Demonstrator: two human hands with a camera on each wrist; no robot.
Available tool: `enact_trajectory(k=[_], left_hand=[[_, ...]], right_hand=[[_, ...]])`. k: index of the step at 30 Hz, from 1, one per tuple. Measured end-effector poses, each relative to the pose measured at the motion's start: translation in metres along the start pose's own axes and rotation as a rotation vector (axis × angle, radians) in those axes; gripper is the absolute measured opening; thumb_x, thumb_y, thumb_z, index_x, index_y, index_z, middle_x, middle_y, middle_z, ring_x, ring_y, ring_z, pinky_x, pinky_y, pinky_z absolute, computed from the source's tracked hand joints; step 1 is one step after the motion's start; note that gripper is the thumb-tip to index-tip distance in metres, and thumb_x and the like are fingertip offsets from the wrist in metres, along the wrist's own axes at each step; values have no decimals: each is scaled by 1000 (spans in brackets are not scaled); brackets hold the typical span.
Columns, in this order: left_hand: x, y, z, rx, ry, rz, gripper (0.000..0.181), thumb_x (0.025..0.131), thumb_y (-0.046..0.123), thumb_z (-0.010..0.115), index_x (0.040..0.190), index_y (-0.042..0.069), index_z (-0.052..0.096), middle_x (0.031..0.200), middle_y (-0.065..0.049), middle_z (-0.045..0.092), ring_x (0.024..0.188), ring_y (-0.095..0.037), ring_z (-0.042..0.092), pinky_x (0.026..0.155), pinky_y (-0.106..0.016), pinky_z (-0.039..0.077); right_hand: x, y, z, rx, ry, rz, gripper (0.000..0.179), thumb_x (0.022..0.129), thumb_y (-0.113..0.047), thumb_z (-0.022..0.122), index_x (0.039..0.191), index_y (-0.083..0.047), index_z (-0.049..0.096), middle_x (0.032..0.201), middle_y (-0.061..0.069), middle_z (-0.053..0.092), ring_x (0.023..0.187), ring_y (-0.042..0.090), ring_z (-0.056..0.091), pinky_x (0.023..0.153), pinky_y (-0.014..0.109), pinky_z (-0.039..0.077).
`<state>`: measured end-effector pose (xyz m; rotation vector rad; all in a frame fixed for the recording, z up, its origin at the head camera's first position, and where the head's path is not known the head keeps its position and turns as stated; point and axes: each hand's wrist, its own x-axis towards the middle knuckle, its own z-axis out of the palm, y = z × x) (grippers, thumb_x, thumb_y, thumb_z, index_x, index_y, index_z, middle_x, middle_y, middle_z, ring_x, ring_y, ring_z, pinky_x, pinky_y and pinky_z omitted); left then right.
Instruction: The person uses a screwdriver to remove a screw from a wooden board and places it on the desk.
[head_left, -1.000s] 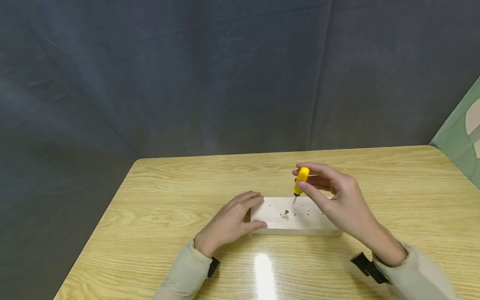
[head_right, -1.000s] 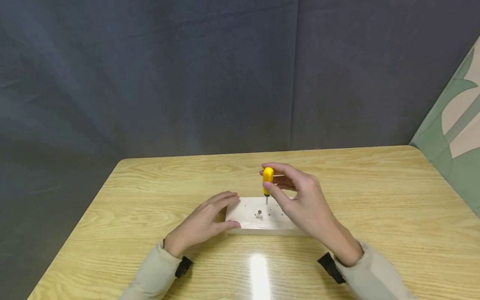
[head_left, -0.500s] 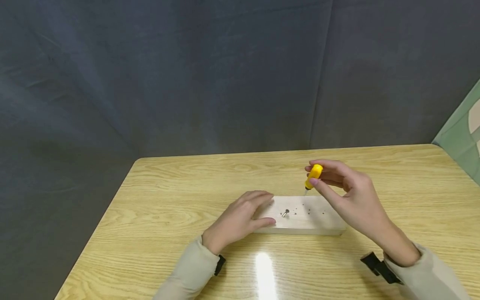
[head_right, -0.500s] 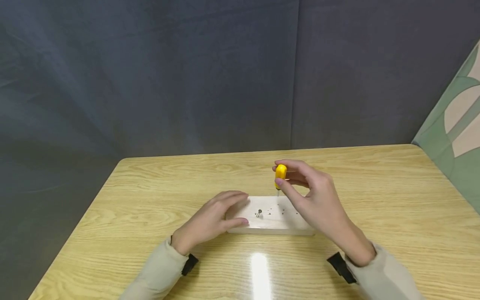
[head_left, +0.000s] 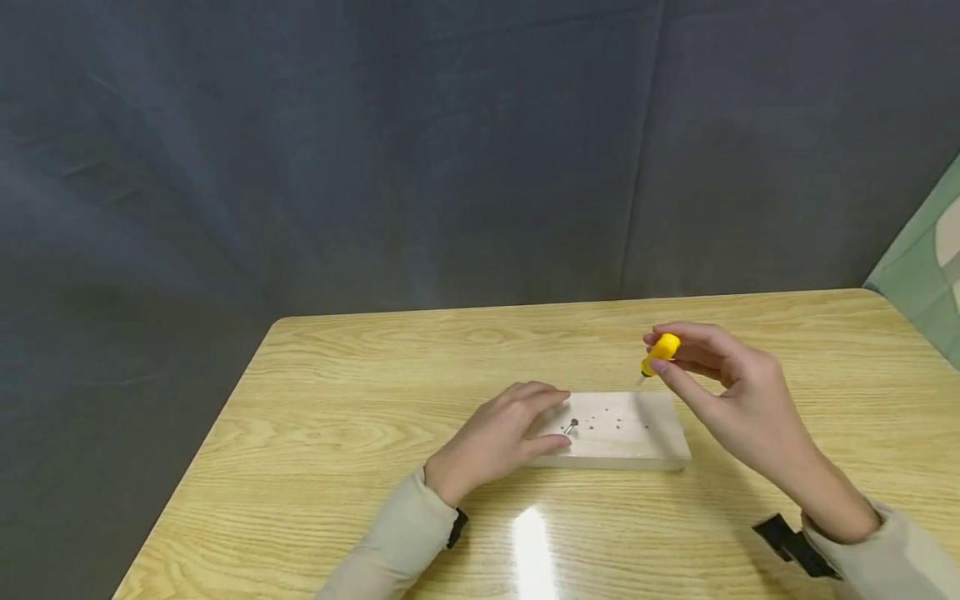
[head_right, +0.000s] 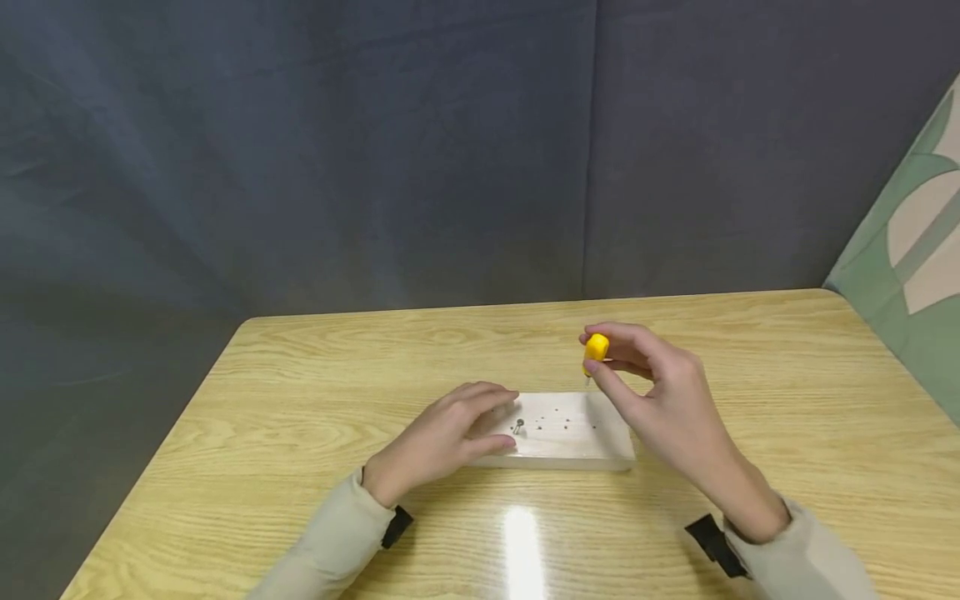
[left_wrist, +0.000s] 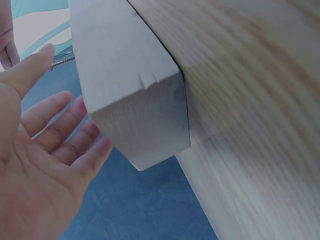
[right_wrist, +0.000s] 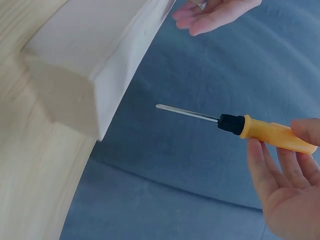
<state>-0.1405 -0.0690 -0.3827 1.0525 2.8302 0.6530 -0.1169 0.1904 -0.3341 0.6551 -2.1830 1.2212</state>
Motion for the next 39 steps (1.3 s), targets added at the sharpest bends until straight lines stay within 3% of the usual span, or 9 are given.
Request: enact_trajectory(k=[9, 20, 25, 32, 39], left_hand=[[5, 2, 3, -27, 50, 56, 39, 97, 37, 63, 130, 17, 66, 124, 4, 68, 111, -9, 64, 97, -23, 53], [7, 5, 6, -9, 81, 85, 22, 98, 29, 64, 113, 18, 76, 109, 7, 75, 104, -9, 66, 92, -19, 54], [9, 4, 8, -10, 101, 109, 21, 97, 29, 65, 111, 18, 76, 107, 7, 75, 101, -9, 67, 90, -18, 54], [11, 7, 10, 2, 77, 106, 22, 98, 30, 64, 113, 19, 75, 108, 8, 75, 102, -9, 65, 87, -17, 54], [12, 9, 10, -9, 104, 110, 17, 96, 28, 67, 106, 19, 77, 101, 9, 76, 95, -7, 65, 83, -15, 53]], right_hand=[[-4, 7, -10, -26, 12, -9, 50, 71, 23, 75, 115, 0, 68, 108, -23, 67, 91, -10, 66, 81, 6, 53], [-10, 14, -24, -76, 18, 1, 46, 74, 17, 76, 115, -2, 69, 106, -25, 67, 89, -11, 66, 82, 4, 51], [-13, 17, -29, -97, 26, -6, 49, 71, 22, 75, 115, -1, 69, 109, -26, 65, 92, -13, 64, 83, 3, 51], [-18, 20, -35, -121, 32, 17, 50, 71, 22, 75, 114, -2, 69, 108, -25, 66, 91, -14, 64, 82, 3, 50], [-20, 22, -37, -127, 33, 29, 49, 71, 22, 76, 113, -3, 70, 108, -29, 64, 90, -15, 64, 81, 3, 50]])
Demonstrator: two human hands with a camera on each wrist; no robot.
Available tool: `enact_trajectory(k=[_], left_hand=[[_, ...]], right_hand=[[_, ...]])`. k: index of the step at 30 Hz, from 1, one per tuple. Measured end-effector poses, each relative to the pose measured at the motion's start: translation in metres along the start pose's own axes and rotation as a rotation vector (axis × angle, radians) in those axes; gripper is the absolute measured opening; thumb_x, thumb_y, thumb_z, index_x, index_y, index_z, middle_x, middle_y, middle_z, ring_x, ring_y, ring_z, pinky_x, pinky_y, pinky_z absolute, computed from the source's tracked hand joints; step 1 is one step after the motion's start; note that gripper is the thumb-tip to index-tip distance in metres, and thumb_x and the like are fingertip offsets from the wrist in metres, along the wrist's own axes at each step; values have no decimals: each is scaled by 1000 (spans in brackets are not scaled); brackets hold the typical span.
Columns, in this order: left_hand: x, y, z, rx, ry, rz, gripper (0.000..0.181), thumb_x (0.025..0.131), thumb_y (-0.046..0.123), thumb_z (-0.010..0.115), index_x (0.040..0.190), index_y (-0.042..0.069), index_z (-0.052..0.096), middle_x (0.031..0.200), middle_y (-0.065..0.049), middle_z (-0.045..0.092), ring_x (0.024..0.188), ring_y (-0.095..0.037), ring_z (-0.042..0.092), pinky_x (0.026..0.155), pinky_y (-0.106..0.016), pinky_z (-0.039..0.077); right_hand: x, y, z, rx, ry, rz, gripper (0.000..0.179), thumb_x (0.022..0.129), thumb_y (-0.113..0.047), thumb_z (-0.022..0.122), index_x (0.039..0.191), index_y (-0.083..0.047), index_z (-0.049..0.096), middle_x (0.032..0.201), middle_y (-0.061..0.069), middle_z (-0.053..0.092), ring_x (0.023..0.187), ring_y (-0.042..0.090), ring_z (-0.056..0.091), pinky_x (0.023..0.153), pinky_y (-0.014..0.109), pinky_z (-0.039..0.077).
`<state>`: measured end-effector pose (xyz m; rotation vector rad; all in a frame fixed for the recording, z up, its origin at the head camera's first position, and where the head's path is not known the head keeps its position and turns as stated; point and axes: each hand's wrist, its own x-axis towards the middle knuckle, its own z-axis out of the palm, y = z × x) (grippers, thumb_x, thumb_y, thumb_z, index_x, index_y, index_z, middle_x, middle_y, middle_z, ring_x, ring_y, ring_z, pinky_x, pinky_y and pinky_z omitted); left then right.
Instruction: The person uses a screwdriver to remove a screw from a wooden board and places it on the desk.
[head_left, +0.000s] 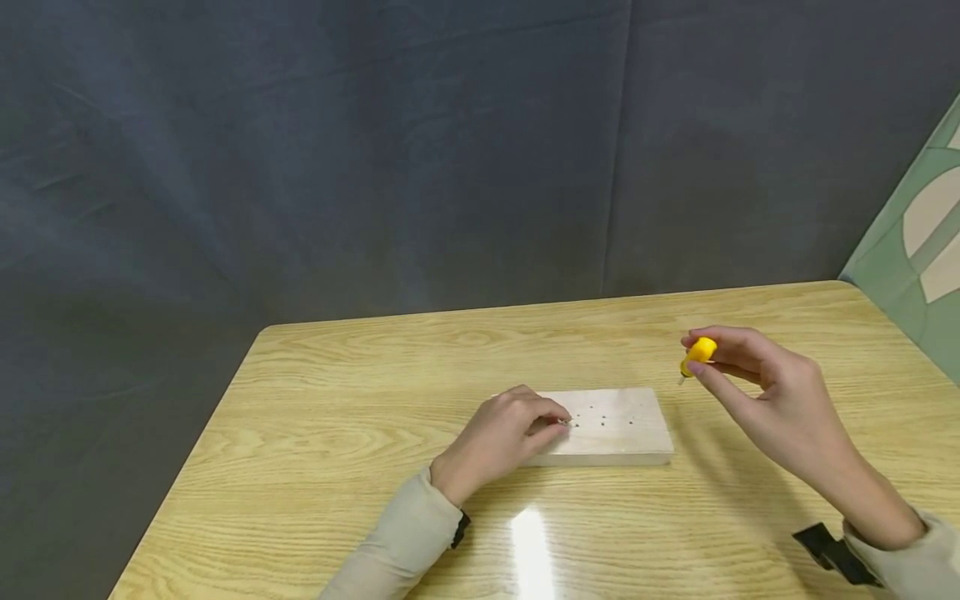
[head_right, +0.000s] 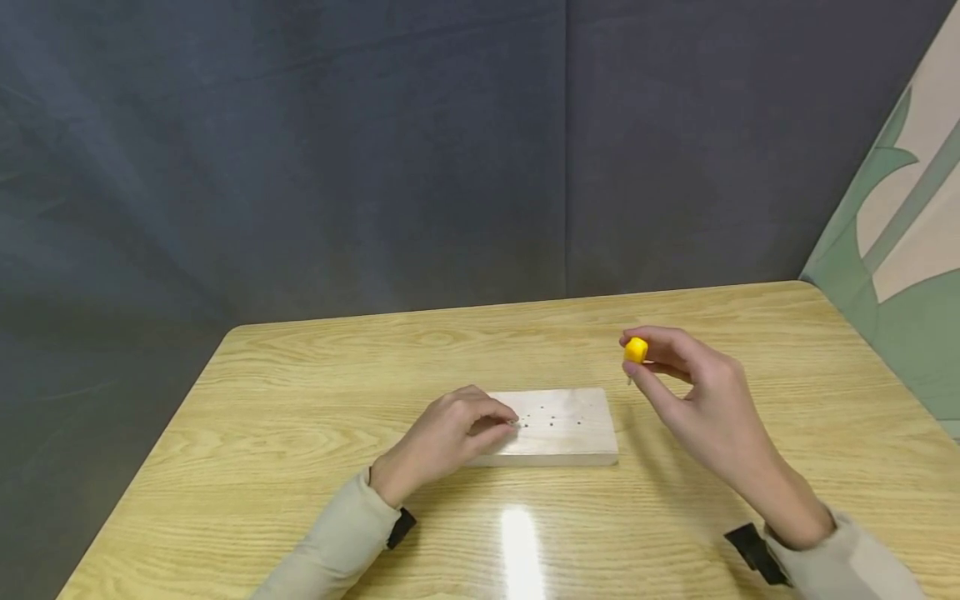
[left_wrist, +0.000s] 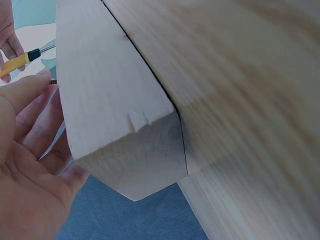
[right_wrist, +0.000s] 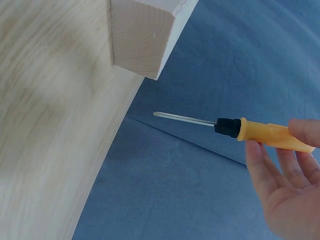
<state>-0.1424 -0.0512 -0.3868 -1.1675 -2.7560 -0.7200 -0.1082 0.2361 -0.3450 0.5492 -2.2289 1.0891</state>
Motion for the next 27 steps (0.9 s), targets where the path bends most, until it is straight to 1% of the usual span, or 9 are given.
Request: enact_trajectory(k=[8, 13, 17, 22, 27], left_hand=[[0, -2, 1, -19, 37, 1, 15, 96, 26, 68, 104, 18, 77, 100, 8, 76, 93, -5, 65, 84, -14, 52], [-1, -3, -2, -24, 68, 3, 16, 95, 26, 69, 104, 16, 78, 99, 6, 77, 92, -7, 66, 82, -15, 53], [-3, -5, -6, -44, 95, -11, 15, 93, 23, 71, 104, 15, 78, 96, 5, 77, 89, -8, 65, 78, -15, 53], [-7, -11, -9, -65, 100, -33, 16, 93, 22, 70, 105, 14, 77, 95, 4, 77, 86, -9, 65, 73, -13, 51], [-12, -17, -9, -86, 118, -61, 17, 93, 22, 71, 107, 13, 76, 94, 4, 76, 84, -9, 64, 72, -15, 52]], right_hand=[[-1, 4, -1, 3, 8, -4, 49, 70, 22, 76, 113, -2, 70, 107, -30, 64, 91, -15, 64, 81, 2, 50], [-2, 7, -1, -15, 8, -3, 46, 71, 20, 77, 112, -2, 70, 108, -32, 64, 92, -17, 63, 81, 2, 50], [-2, 10, -1, -47, 11, 7, 45, 71, 18, 78, 110, -4, 72, 106, -34, 63, 93, -20, 61, 81, 0, 49], [-3, 15, 0, -81, 8, 20, 44, 71, 17, 79, 108, -5, 73, 105, -36, 61, 92, -23, 58, 80, -1, 47], [-3, 22, 0, -122, 3, 6, 45, 69, 16, 80, 109, -5, 73, 105, -37, 58, 94, -26, 55, 82, -3, 45]])
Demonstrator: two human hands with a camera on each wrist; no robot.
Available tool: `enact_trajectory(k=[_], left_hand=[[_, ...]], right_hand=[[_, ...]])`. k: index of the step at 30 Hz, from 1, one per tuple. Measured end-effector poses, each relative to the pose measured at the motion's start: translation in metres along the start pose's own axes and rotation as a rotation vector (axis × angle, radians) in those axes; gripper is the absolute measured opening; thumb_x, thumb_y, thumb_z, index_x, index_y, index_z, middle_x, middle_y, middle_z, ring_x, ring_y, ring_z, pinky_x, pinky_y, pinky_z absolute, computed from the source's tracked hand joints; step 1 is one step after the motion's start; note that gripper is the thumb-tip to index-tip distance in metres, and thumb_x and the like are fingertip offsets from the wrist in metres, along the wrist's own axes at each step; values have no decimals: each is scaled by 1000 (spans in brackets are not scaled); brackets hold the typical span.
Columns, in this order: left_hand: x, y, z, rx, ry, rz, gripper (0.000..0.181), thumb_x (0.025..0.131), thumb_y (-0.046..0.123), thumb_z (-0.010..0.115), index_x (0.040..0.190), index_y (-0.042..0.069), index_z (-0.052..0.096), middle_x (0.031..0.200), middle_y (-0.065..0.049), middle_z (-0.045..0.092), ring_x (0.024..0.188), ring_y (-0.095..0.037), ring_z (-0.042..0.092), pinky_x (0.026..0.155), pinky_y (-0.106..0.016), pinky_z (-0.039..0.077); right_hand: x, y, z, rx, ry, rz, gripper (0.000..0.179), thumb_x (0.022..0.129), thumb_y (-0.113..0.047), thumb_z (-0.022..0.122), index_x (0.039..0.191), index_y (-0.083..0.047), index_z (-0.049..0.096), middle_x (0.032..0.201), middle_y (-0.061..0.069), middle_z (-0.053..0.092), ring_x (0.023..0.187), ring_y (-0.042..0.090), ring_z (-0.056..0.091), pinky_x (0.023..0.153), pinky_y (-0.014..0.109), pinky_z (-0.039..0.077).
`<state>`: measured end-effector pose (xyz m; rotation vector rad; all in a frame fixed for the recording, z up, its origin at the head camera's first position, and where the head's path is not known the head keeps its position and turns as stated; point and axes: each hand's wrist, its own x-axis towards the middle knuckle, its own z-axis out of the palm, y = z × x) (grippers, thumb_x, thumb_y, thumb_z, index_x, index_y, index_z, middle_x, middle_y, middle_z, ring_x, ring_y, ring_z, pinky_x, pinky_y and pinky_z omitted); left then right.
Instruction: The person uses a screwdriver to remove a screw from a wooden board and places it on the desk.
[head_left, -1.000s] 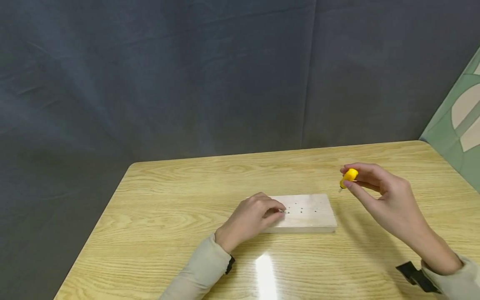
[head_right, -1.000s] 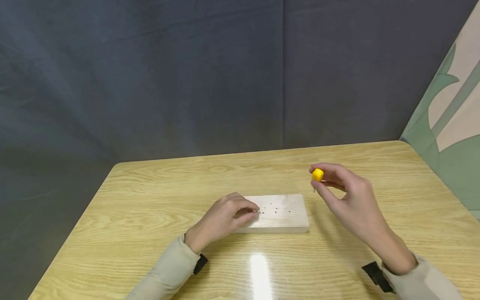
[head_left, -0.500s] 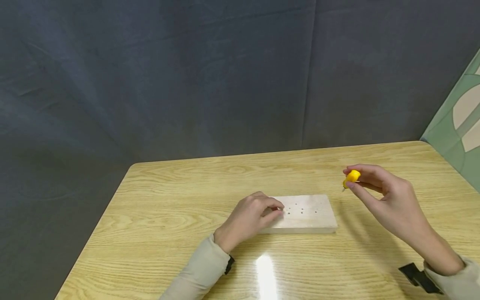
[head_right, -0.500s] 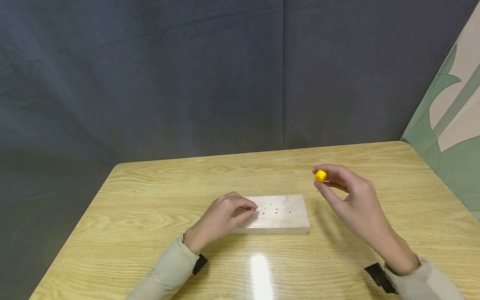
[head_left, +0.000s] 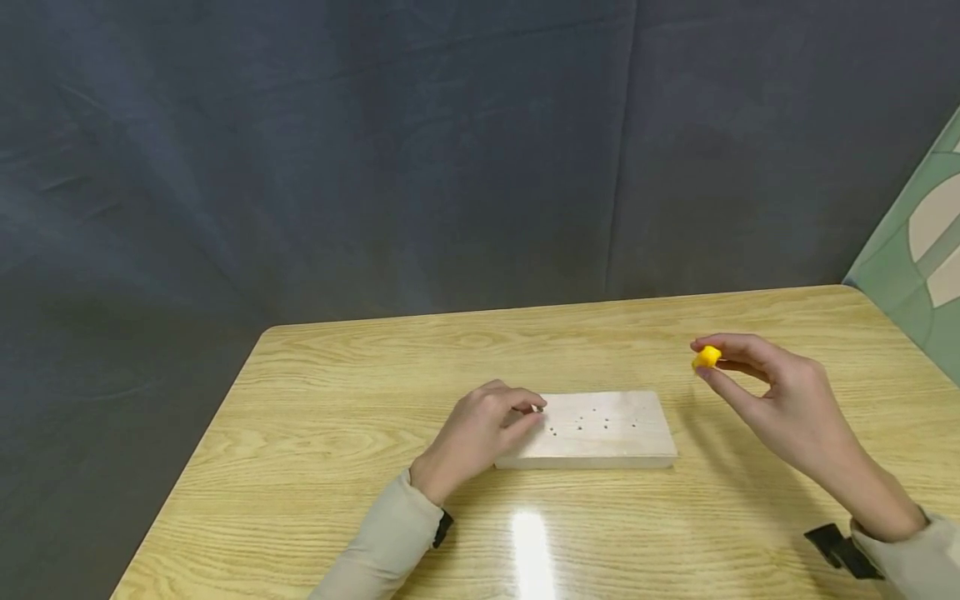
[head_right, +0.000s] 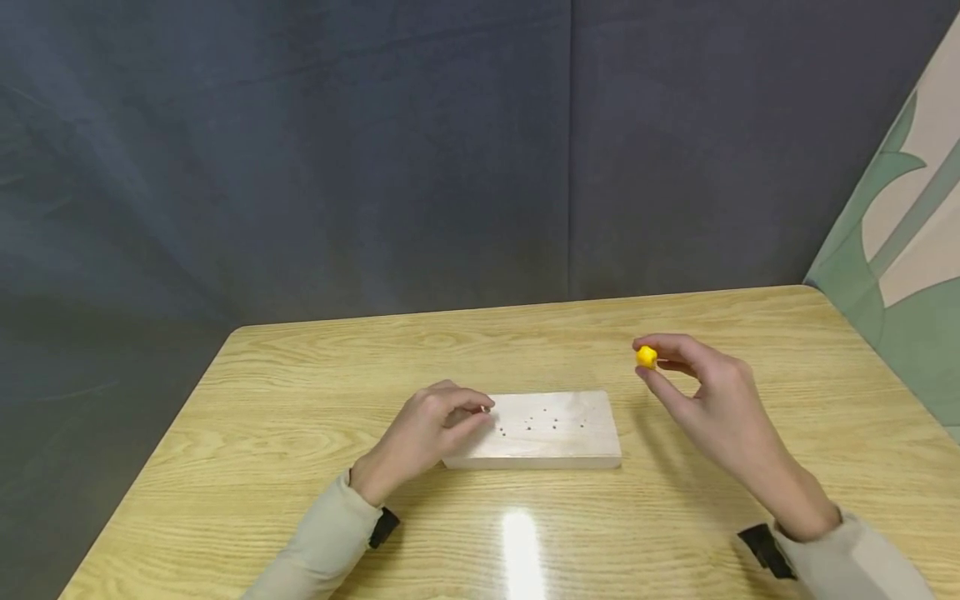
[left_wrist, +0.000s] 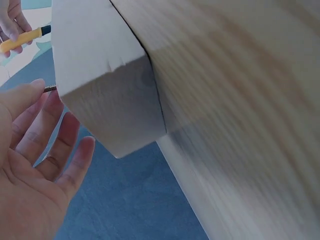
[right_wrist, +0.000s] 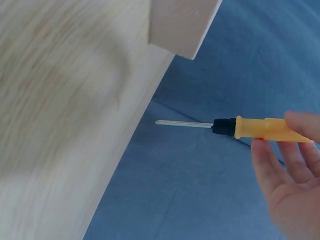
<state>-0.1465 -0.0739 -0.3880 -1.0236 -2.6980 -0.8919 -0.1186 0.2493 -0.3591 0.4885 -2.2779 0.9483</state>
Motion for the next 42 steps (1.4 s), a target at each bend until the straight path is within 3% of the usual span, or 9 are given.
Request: enact_trajectory(k=[5, 10, 14, 23, 32, 35, 39, 42], left_hand=[[-3, -4, -3, 1, -1, -33, 18, 94, 22, 69, 108, 12, 76, 96, 3, 76, 86, -10, 64, 75, -17, 53], [-7, -9, -7, -7, -1, -61, 19, 95, 22, 68, 110, 12, 75, 97, 3, 75, 86, -8, 63, 75, -18, 55], [-11, -15, -11, -11, 6, -90, 20, 96, 22, 67, 111, 13, 75, 98, 3, 74, 89, -10, 64, 76, -22, 56], [-17, -25, -18, 48, 31, -150, 20, 95, 24, 68, 112, 16, 74, 95, 4, 74, 87, -10, 64, 73, -22, 54], [-21, -34, -23, 77, 61, -187, 17, 94, 23, 70, 108, 16, 75, 91, 3, 73, 81, -11, 62, 66, -20, 49], [-22, -37, -25, 80, 64, -207, 16, 93, 21, 71, 107, 15, 75, 90, 2, 73, 81, -12, 62, 67, -21, 49], [-22, -41, -27, 87, 55, -246, 15, 93, 20, 71, 106, 15, 75, 89, 2, 74, 80, -11, 63, 68, -23, 51], [-22, -45, -29, 96, 54, -273, 14, 92, 18, 72, 106, 13, 75, 88, 1, 74, 78, -11, 63, 67, -23, 52]], right_hand=[[0, 10, 1, -42, -14, -25, 49, 66, 17, 81, 109, -5, 73, 104, -29, 62, 97, -28, 52, 82, -4, 44], [-1, 19, 1, -87, -40, -48, 49, 66, 15, 82, 108, -6, 73, 98, -4, 74, 97, -30, 48, 75, -4, 44], [-1, 24, 2, -128, -64, -72, 47, 66, 13, 83, 107, -7, 74, 95, 10, 76, 97, -33, 44, 68, -2, 43], [-3, 32, 5, -145, -107, -109, 49, 63, 15, 82, 106, -8, 74, 95, 10, 77, 98, -34, 41, 69, -2, 42], [-4, 37, 6, -154, -144, -134, 52, 60, 17, 83, 105, -8, 74, 94, 10, 77, 96, -34, 40, 58, 4, 40], [-5, 38, 6, -163, -155, -136, 50, 61, 16, 83, 104, -9, 74, 94, 11, 77, 88, -30, 45, 53, 6, 37], [-6, 39, 7, -159, -181, -126, 47, 63, 15, 82, 103, -9, 73, 94, 13, 76, 63, -17, 43, 44, 9, 28], [-6, 41, 8, -154, -200, -122, 46, 63, 14, 83, 102, -9, 73, 94, 11, 76, 64, -17, 43, 48, 3, 32]])
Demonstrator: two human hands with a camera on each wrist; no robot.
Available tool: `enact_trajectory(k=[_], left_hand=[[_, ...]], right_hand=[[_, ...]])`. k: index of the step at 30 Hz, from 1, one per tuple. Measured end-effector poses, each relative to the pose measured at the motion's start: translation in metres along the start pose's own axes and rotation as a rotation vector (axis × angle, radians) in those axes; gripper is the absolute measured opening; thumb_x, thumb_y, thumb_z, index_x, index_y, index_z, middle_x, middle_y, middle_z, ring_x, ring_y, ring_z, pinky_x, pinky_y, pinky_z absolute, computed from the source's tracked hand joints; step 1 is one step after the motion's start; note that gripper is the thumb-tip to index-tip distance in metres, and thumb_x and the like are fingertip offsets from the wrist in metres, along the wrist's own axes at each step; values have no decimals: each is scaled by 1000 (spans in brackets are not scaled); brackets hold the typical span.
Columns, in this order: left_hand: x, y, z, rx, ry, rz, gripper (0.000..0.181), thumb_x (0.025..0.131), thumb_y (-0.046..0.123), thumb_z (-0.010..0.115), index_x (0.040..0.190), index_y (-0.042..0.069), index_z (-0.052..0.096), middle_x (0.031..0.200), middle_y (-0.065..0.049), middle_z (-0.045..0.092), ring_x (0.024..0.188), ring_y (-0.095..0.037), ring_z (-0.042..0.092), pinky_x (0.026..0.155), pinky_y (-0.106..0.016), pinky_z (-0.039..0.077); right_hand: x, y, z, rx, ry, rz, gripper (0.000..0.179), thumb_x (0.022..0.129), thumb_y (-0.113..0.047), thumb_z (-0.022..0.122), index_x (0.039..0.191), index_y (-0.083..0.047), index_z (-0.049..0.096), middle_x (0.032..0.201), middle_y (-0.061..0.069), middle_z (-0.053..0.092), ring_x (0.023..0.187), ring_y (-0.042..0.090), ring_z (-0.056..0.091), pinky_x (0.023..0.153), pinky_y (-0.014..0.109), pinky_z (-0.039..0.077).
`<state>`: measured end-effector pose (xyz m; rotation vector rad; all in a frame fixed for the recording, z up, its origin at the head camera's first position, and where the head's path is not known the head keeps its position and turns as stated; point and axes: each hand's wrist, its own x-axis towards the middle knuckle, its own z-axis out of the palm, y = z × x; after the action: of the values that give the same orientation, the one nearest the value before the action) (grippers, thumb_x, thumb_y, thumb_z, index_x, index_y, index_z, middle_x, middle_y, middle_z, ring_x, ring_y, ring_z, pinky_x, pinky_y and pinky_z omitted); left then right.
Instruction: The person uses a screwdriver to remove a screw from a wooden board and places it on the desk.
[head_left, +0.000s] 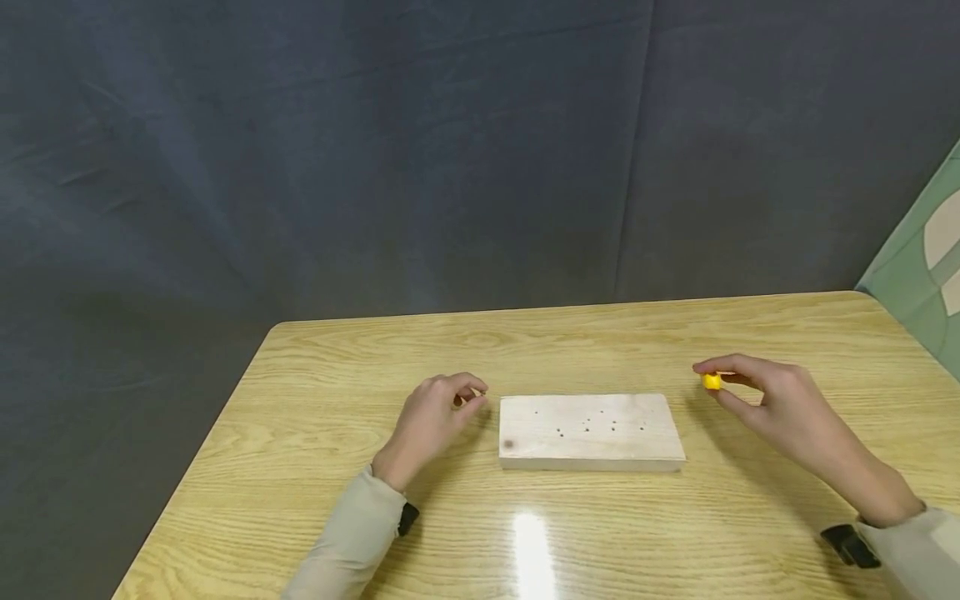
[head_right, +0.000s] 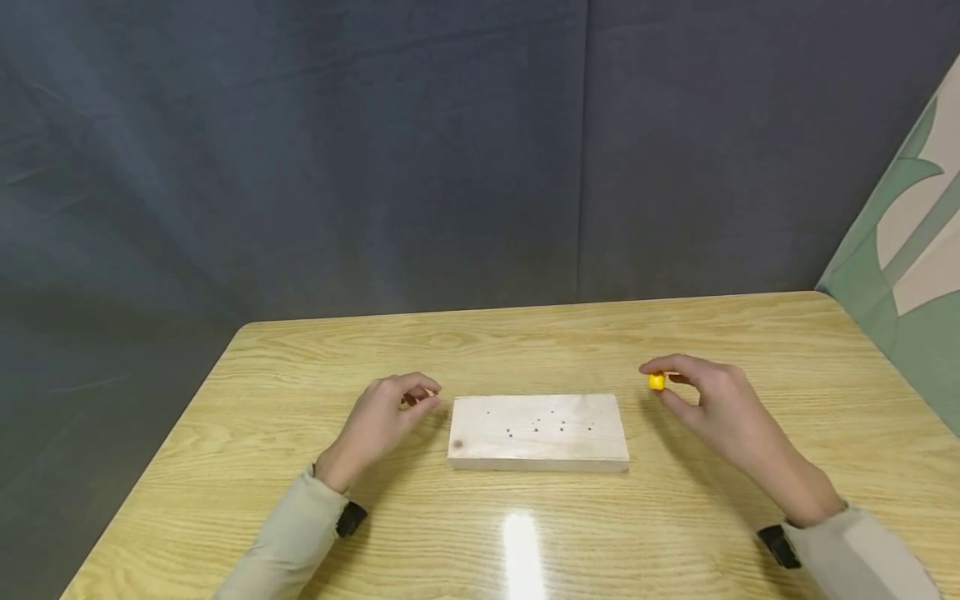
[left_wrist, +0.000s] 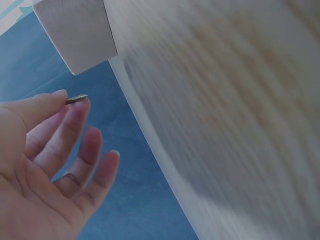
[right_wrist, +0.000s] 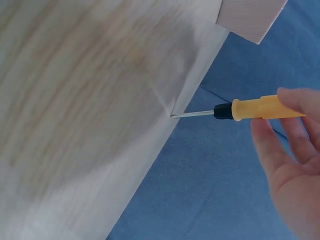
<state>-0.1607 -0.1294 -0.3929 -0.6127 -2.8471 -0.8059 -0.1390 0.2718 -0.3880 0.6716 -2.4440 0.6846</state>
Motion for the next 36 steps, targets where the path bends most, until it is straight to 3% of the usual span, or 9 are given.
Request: enact_trajectory(k=[5, 10, 19, 24, 30, 36], left_hand=[[1, -4, -1, 0, -5, -25, 14, 92, 16, 72, 104, 11, 75, 86, -1, 75, 73, -11, 65, 62, -22, 52], [2, -7, -1, 0, -24, -46, 14, 91, 15, 73, 104, 10, 75, 86, -3, 76, 72, -11, 66, 60, -22, 53], [3, -11, -3, -18, -82, -139, 14, 92, 18, 72, 103, 10, 75, 86, -3, 76, 73, -12, 67, 62, -26, 54], [4, -12, -3, -4, -101, -161, 12, 92, 19, 72, 102, 12, 75, 87, -3, 76, 74, -12, 68, 63, -27, 54], [6, -14, -3, -15, -120, -171, 9, 92, 19, 71, 98, 13, 75, 86, -1, 76, 71, -11, 66, 62, -26, 53], [7, -16, -3, -18, -128, -188, 7, 92, 20, 71, 94, 14, 76, 82, 1, 74, 67, -8, 63, 59, -25, 50]], right_hand=[[-2, 4, 4, 42, -6, -25, 45, 60, 14, 84, 96, -10, 75, 95, 3, 74, 96, -26, 48, 77, -2, 45], [-6, 9, 8, 64, -39, -58, 45, 56, 13, 86, 90, -13, 75, 93, -4, 68, 91, -17, 53, 74, 0, 47], [-12, 17, 13, 66, -173, -63, 46, 57, 9, 88, 91, -20, 76, 94, -8, 67, 85, -6, 55, 64, 13, 47], [-14, 20, 14, 55, -213, -78, 50, 56, 9, 89, 90, -24, 75, 96, -10, 66, 90, -5, 55, 70, 5, 44], [-17, 21, 12, 0, -247, -92, 51, 56, 4, 91, 89, -30, 73, 98, -14, 64, 98, 6, 60, 82, -2, 40], [-18, 20, 10, -3, -277, -86, 48, 58, 2, 91, 90, -29, 73, 100, -9, 67, 94, 3, 61, 69, 12, 51]])
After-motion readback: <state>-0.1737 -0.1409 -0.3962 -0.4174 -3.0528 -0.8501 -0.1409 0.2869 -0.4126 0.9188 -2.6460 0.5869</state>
